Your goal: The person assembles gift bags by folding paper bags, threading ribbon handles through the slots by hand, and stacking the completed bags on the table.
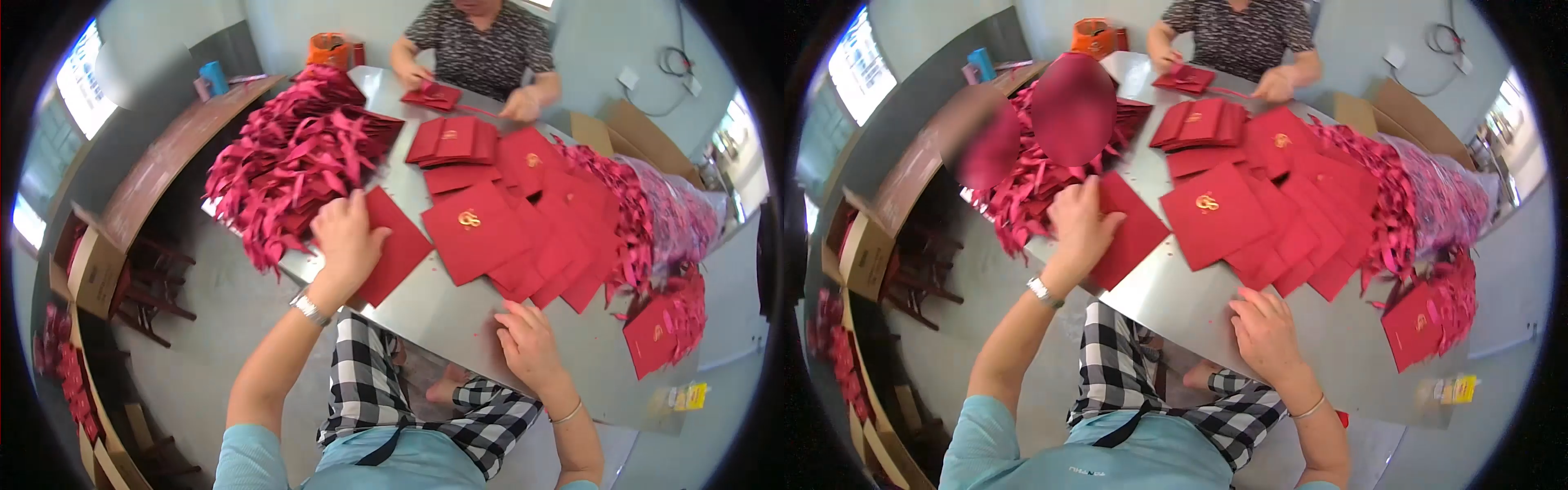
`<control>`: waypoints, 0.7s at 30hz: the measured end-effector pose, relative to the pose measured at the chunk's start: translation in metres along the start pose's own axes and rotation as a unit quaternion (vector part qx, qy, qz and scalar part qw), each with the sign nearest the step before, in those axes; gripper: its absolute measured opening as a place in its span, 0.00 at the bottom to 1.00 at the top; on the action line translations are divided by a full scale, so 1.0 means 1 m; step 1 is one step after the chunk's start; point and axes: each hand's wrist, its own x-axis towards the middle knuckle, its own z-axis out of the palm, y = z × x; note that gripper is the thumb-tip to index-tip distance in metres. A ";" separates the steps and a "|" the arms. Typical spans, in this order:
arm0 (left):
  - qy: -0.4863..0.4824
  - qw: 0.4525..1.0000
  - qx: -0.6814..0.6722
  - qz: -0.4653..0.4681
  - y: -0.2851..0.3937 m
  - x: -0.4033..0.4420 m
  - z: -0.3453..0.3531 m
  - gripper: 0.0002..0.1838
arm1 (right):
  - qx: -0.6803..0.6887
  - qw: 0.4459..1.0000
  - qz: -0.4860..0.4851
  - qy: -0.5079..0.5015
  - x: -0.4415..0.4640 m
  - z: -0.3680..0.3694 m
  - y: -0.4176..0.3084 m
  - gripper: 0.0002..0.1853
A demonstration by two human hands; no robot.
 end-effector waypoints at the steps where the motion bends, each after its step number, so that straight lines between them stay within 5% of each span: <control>1: 0.033 0.999 -0.008 0.004 -0.002 0.000 -0.007 0.36 | -0.010 1.000 0.023 0.005 -0.005 -0.002 0.002 0.12; 4: 0.106 0.988 -0.097 0.055 -0.013 -0.002 -0.024 0.27 | -0.006 0.999 0.036 0.032 -0.019 -0.012 0.014 0.11; 7: 0.048 0.944 -0.317 -0.083 -0.030 -0.005 -0.026 0.22 | -0.017 0.994 0.092 0.048 -0.038 -0.025 0.035 0.11; 12: 0.012 0.916 -0.393 -0.087 -0.012 -0.002 -0.040 0.24 | -0.024 0.974 0.149 0.166 -0.072 -0.045 0.097 0.10; 13: -0.119 0.836 -0.512 -0.157 0.018 -0.003 -0.055 0.24 | 0.021 0.950 0.270 0.156 -0.078 -0.063 0.109 0.10; 16: -0.180 0.880 -0.437 0.035 0.066 -0.006 -0.050 0.24 | -0.158 0.943 0.226 0.186 -0.080 -0.072 0.153 0.12; 17: -0.290 0.853 -0.433 -0.011 0.086 -0.006 -0.051 0.24 | -0.154 0.944 0.223 0.188 -0.080 -0.077 0.161 0.12; 18: -0.319 0.843 -0.430 0.049 0.106 -0.006 -0.044 0.23 | -0.206 0.952 0.187 0.125 -0.079 -0.082 0.171 0.11; 20: -0.259 0.850 -0.360 0.283 0.140 -0.004 -0.030 0.24 | -0.227 0.963 0.131 0.056 -0.071 -0.084 0.186 0.10; 21: -0.298 0.845 -0.342 0.284 0.154 -0.006 -0.026 0.23 | -0.203 0.970 0.120 0.051 -0.070 -0.085 0.194 0.10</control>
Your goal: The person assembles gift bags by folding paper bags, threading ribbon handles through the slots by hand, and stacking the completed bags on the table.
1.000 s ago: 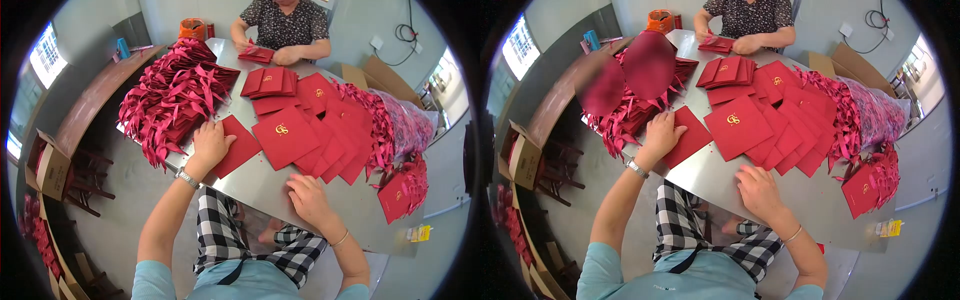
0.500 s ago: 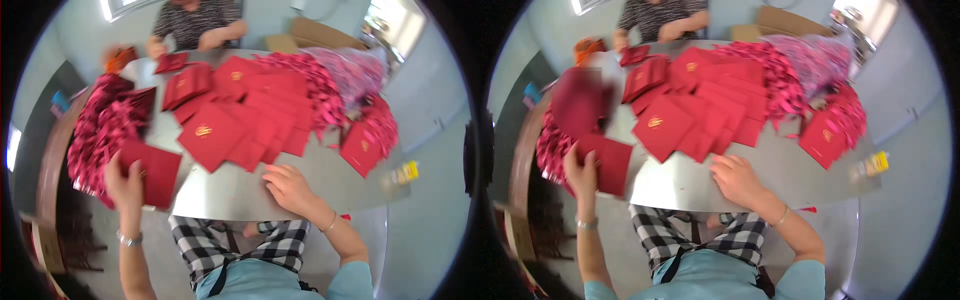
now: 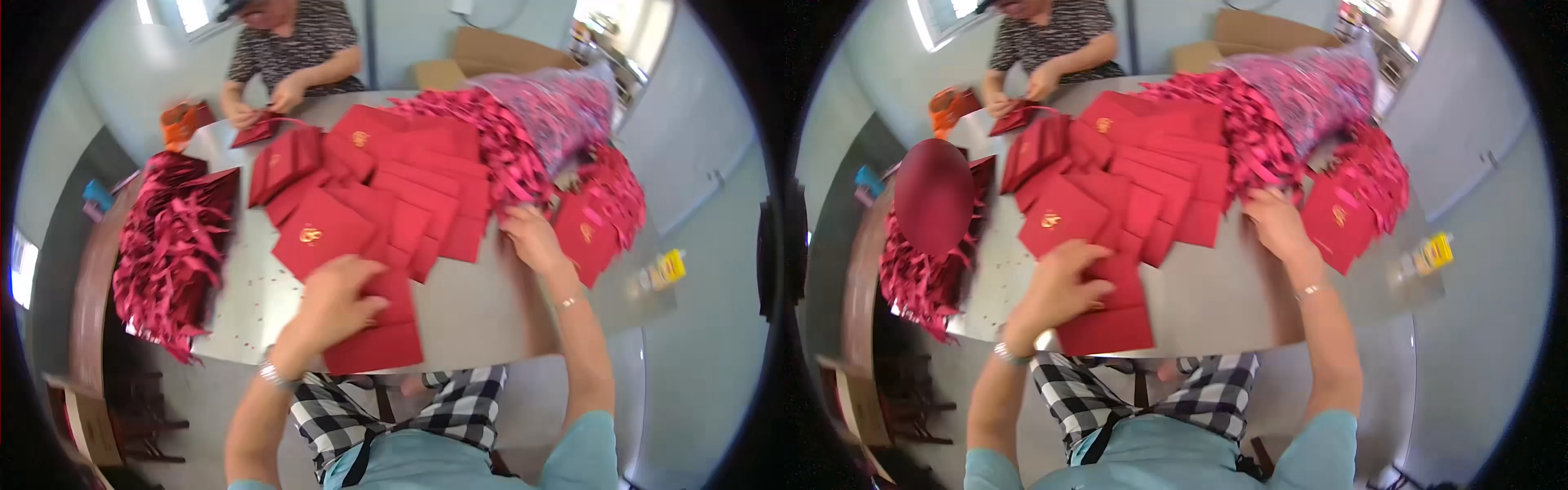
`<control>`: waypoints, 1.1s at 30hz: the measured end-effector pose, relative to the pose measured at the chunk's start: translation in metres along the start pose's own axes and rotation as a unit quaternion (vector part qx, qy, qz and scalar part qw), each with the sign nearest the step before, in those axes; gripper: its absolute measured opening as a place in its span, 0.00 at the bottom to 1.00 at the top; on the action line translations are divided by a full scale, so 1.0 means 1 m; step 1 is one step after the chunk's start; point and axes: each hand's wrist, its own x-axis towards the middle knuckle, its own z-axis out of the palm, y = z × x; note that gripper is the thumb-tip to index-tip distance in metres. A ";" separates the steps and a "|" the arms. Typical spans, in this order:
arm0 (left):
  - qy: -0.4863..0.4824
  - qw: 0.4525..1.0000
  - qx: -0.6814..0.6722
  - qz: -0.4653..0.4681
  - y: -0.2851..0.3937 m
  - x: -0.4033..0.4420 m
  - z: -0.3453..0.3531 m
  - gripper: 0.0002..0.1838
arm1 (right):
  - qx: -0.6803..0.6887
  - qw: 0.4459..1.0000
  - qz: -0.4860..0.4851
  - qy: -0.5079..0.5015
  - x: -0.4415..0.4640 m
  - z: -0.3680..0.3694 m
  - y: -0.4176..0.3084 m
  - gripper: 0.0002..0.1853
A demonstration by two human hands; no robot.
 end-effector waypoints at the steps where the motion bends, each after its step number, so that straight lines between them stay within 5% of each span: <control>1: 0.014 1.000 0.009 0.005 0.005 0.007 0.012 0.22 | 0.002 1.000 0.002 -0.025 0.003 -0.005 0.000 0.09; 6: 0.019 1.000 0.014 -0.015 -0.003 0.015 0.034 0.20 | 0.114 0.993 0.035 0.019 -0.015 -0.015 -0.017 0.05; 11: 0.042 0.988 -0.050 -0.139 -0.018 0.011 0.022 0.21 | 0.487 0.842 0.175 0.153 -0.035 -0.060 -0.062 0.07; 14: 0.014 0.973 -0.094 -0.210 -0.029 0.013 0.009 0.21 | 0.484 0.816 0.095 0.302 -0.026 -0.094 -0.073 0.09; 17: 0.029 0.973 -0.103 -0.205 -0.035 0.010 0.006 0.21 | 0.521 0.730 0.017 0.443 -0.013 -0.137 -0.067 0.10; 20: 0.028 0.970 -0.137 -0.201 -0.039 0.008 0.008 0.21 | 0.532 0.749 0.013 0.396 0.002 -0.158 -0.094 0.11; 23: 0.049 0.972 -0.163 -0.161 -0.040 0.005 0.014 0.20 | 0.427 0.842 0.198 0.264 0.032 -0.116 -0.164 0.10; 27: -0.006 0.947 -0.241 -0.212 -0.043 0.002 0.014 0.20 | 0.560 0.786 0.260 -0.026 0.031 -0.020 -0.202 0.08; 29: -0.019 0.943 -0.244 -0.225 -0.040 0.000 0.011 0.19 | 0.544 0.794 0.270 -0.037 0.030 0.004 -0.212 0.08; 31: -0.031 0.938 -0.246 -0.242 -0.046 -0.003 0.013 0.17 | 0.455 0.868 0.198 -0.004 0.032 0.014 -0.217 0.07; 33: -0.035 0.898 -0.371 -0.235 -0.061 -0.006 0.023 0.14 | 0.405 0.902 0.147 0.030 0.036 0.013 -0.222 0.06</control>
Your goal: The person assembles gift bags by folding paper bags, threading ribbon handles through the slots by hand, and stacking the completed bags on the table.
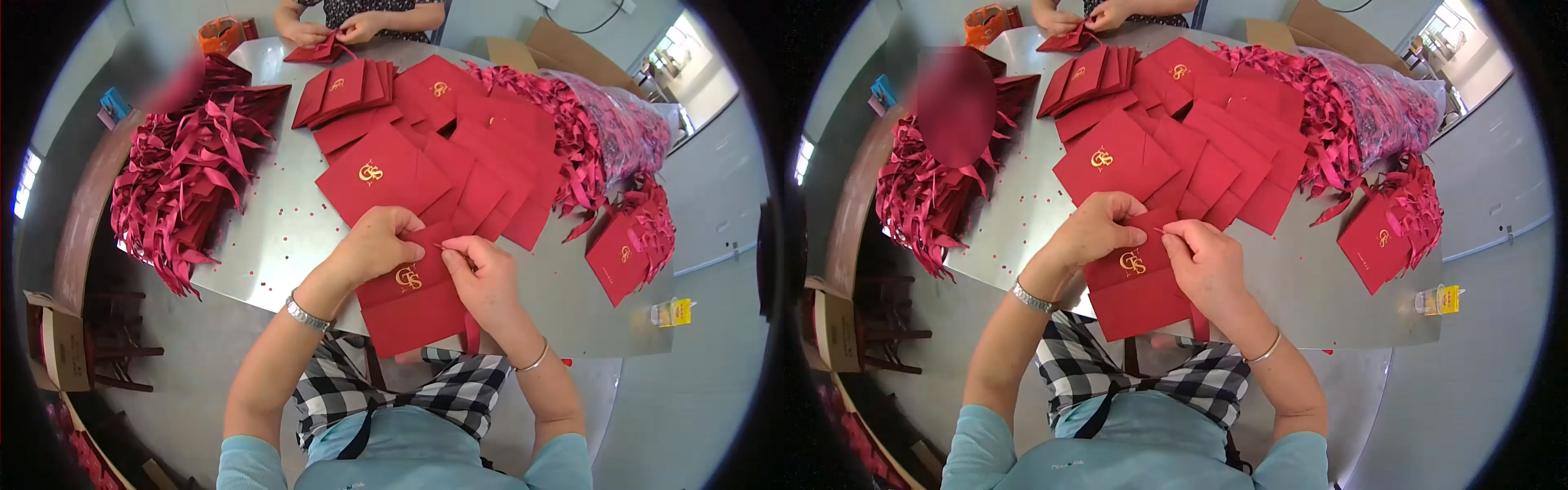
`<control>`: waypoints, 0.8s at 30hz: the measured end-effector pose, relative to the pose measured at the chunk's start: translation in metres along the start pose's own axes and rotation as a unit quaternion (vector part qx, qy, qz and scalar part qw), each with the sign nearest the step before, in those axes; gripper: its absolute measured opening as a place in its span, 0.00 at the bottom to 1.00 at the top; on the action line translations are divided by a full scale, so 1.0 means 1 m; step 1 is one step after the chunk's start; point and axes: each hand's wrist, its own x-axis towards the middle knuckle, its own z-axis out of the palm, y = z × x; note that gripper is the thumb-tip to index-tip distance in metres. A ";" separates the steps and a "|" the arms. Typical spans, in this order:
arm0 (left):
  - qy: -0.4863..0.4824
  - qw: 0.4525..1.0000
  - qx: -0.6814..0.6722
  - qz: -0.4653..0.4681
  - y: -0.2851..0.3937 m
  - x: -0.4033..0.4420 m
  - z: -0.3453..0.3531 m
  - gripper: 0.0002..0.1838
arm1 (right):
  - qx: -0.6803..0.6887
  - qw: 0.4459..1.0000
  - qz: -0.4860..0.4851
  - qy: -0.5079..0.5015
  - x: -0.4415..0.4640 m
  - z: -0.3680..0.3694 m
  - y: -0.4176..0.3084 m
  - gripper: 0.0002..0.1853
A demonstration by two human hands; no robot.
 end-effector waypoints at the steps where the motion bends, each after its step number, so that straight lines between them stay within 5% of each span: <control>1: -0.009 1.000 -0.010 -0.014 0.007 -0.003 -0.001 0.11 | -0.050 0.997 -0.061 0.014 0.002 0.002 -0.002 0.05; 2: -0.010 1.000 -0.014 -0.020 0.009 -0.005 -0.002 0.11 | -0.101 0.987 -0.122 0.028 0.002 0.003 -0.003 0.04; 11: -0.073 0.967 -0.225 -0.098 0.000 -0.008 0.003 0.11 | -0.194 0.969 -0.153 0.019 0.000 0.006 0.002 0.04; 17: -0.013 0.999 -0.025 -0.032 -0.006 -0.010 0.013 0.11 | -0.294 0.947 -0.126 -0.013 -0.001 0.012 -0.008 0.06; 24: -0.020 0.988 -0.126 -0.085 -0.009 -0.013 0.007 0.10 | -0.128 0.989 -0.072 -0.020 0.002 0.010 0.001 0.05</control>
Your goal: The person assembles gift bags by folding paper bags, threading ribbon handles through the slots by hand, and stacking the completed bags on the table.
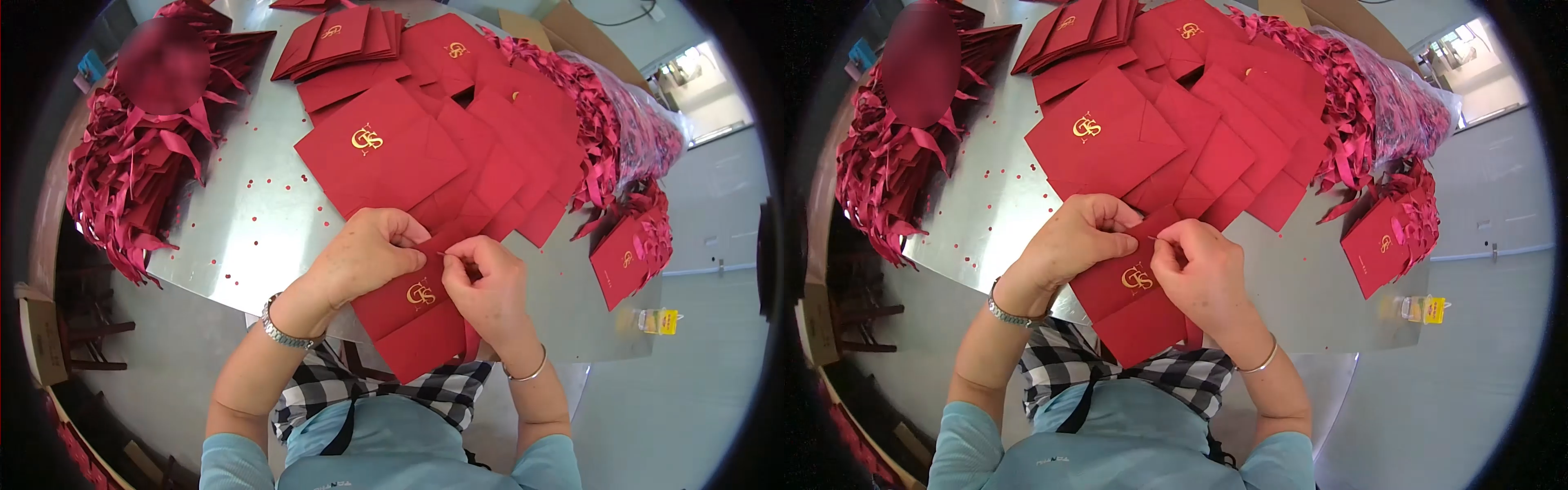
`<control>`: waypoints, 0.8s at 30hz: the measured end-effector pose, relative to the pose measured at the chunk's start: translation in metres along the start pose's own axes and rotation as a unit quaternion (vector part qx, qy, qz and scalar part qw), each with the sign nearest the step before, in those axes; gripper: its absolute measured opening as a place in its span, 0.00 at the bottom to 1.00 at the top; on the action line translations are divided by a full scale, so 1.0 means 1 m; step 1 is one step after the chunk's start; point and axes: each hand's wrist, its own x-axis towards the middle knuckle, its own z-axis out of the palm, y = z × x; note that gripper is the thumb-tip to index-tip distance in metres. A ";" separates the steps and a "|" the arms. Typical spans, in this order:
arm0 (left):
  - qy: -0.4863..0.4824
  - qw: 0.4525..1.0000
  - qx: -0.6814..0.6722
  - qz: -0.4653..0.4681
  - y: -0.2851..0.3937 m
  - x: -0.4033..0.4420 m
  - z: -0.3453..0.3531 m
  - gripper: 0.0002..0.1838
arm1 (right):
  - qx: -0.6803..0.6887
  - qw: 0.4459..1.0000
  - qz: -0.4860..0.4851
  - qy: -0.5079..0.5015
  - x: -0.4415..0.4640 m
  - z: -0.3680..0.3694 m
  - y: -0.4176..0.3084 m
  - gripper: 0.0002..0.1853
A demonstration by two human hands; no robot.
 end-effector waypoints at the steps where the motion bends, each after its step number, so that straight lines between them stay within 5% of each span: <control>1: 0.004 1.000 0.029 0.004 -0.003 0.002 -0.002 0.10 | 0.012 1.000 0.000 0.011 -0.002 0.002 0.002 0.05; 24: -0.020 0.993 0.060 0.098 -0.019 0.003 -0.003 0.10 | -0.104 0.989 -0.107 0.008 -0.002 0.004 -0.009 0.07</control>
